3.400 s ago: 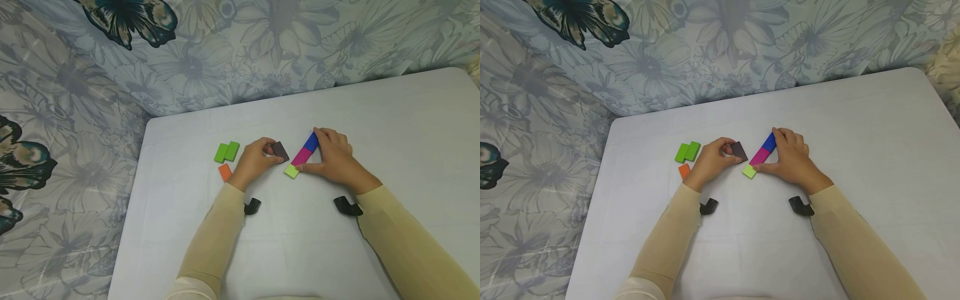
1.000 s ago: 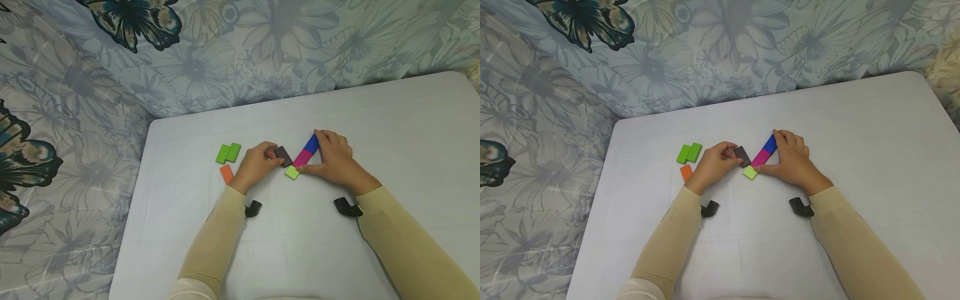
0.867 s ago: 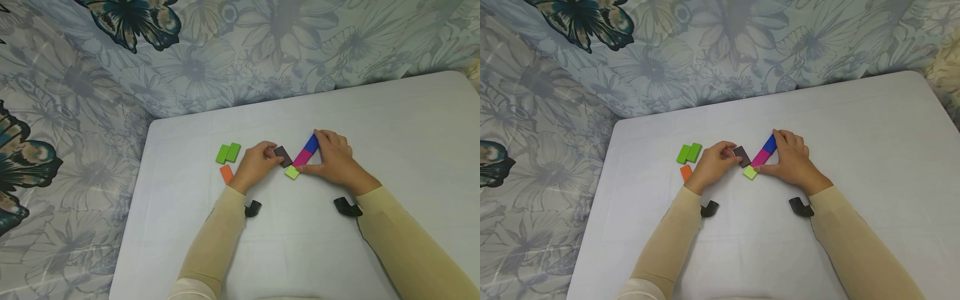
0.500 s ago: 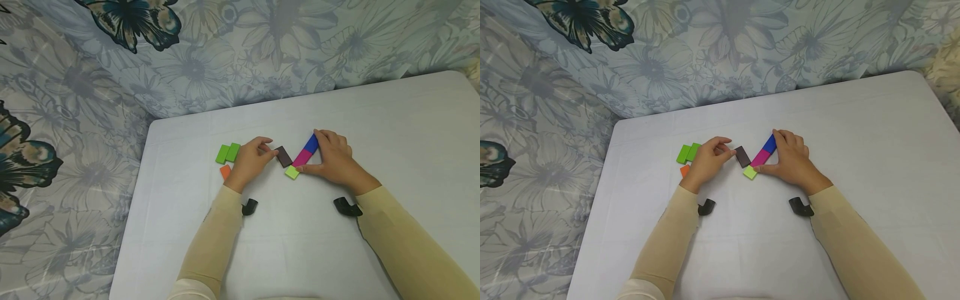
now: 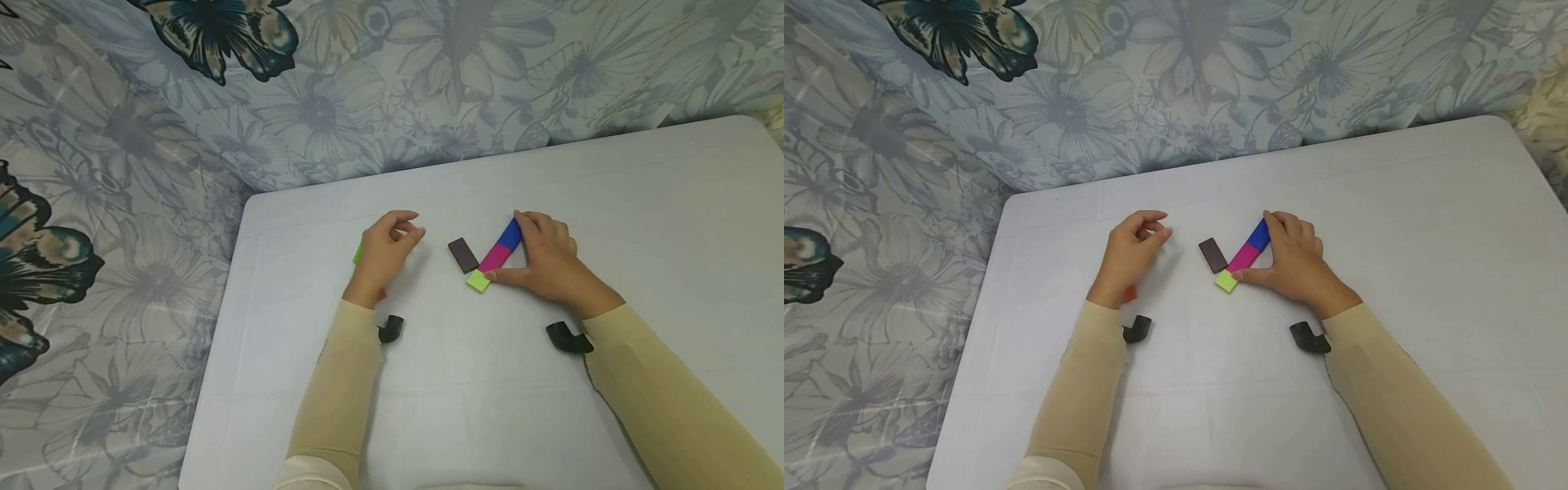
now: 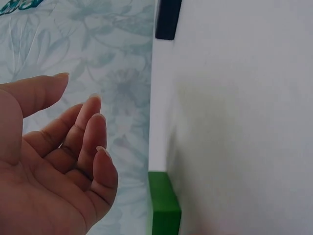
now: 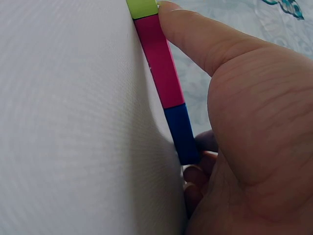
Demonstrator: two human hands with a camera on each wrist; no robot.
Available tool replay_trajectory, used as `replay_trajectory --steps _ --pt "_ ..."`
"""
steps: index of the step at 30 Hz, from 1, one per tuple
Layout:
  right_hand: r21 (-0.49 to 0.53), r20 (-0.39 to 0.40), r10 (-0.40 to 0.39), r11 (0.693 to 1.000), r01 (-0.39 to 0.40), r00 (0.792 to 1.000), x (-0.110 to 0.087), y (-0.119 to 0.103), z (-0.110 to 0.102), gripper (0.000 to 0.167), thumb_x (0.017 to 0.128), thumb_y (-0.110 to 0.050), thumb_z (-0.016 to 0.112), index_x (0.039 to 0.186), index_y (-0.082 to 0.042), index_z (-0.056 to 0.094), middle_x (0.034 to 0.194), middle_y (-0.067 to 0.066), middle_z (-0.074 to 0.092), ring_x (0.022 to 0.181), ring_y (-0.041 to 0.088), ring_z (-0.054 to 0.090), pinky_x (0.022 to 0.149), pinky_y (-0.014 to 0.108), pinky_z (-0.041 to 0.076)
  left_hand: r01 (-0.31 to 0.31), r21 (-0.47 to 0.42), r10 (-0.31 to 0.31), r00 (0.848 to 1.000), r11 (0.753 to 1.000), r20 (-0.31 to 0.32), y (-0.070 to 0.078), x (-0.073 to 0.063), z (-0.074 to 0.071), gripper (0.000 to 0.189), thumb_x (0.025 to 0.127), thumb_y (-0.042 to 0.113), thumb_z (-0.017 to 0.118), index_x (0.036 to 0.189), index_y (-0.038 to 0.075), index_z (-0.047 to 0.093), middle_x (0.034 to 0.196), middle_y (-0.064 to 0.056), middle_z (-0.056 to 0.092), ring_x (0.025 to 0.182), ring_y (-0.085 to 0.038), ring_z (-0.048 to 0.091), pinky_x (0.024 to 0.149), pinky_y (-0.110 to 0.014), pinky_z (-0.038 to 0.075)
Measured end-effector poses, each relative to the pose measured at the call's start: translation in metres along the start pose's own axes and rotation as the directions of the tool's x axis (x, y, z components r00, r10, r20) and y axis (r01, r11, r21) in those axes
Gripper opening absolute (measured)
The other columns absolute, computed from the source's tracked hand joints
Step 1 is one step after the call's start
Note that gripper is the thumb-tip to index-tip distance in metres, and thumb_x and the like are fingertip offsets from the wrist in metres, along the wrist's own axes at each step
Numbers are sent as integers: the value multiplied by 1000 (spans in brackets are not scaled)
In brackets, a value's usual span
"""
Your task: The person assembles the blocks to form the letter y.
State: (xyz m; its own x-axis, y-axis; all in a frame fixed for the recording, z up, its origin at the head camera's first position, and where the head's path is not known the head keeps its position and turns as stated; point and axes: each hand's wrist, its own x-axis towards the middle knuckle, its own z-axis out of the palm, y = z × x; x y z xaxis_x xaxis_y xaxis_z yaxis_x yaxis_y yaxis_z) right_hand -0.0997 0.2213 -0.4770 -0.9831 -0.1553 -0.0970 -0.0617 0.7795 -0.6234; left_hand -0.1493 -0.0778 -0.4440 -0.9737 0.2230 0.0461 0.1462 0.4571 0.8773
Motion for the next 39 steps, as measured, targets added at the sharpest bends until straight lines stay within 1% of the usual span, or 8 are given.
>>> replay_trajectory --steps 5,11,18,21,27,31,34,39 --pt "4 3 1 1000 -1 1000 0 0 0 121 85 -47 93 168 7 24 165 34 23 149 59 16 108 76 21 18 13 -17 999 1000 -48 -5 1 -15 35 105 25 77 136 8 74 107 2 71 87 -20 64 69 -36 52" --pt "-6 4 4 1000 -4 1000 1 2 1 122 85 -50 92 168 7 23 166 34 22 149 59 17 108 77 21 55 -9 -55 994 998 -98 -11 2 -32 35 105 25 77 136 9 74 109 2 71 93 -20 63 75 -38 53" --pt "-8 5 -3 1000 3 1000 2 3 1 123 85 -50 93 168 7 22 165 35 22 149 59 17 107 77 21 109 -43 -115 980 993 -161 -21 2 -50 35 104 23 77 136 10 75 111 1 72 98 -19 64 81 -35 51" --pt "-7 7 -1 1000 1 1000 1 3 0 123 85 -50 93 168 8 22 165 36 22 149 59 17 107 78 21 125 -44 -131 976 991 -172 -26 3 -55 35 104 21 77 136 9 75 111 1 73 99 -20 64 83 -36 51" --pt "-6 6 0 1000 0 1000 1 3 0 123 85 -50 93 168 7 22 165 36 22 149 59 17 107 78 20 170 -29 -172 978 985 -117 -36 5 -57 38 102 25 79 137 12 74 121 3 73 113 -21 60 95 -44 48" --pt "-4 5 -4 1000 4 1000 1 2 0 122 85 -49 93 168 7 22 165 35 23 149 59 17 107 78 21 195 -13 -195 975 981 -107 -43 6 -55 38 101 27 80 137 14 75 135 6 68 125 -20 56 106 -47 43" --pt "-4 4 -7 1000 7 1000 1 1 0 122 86 -48 93 168 8 23 165 35 23 148 59 18 107 78 21 212 -6 -212 973 977 -89 -46 6 -55 39 100 26 81 137 17 75 139 7 66 131 -19 54 112 -48 39" --pt "0 5 -7 1000 7 1000 1 1 -1 122 85 -47 93 168 7 22 165 35 23 149 59 17 107 78 21 246 38 -247 969 968 14 -50 5 -57 47 96 24 85 142 22 73 145 4 63 137 -19 51 117 -46 35"
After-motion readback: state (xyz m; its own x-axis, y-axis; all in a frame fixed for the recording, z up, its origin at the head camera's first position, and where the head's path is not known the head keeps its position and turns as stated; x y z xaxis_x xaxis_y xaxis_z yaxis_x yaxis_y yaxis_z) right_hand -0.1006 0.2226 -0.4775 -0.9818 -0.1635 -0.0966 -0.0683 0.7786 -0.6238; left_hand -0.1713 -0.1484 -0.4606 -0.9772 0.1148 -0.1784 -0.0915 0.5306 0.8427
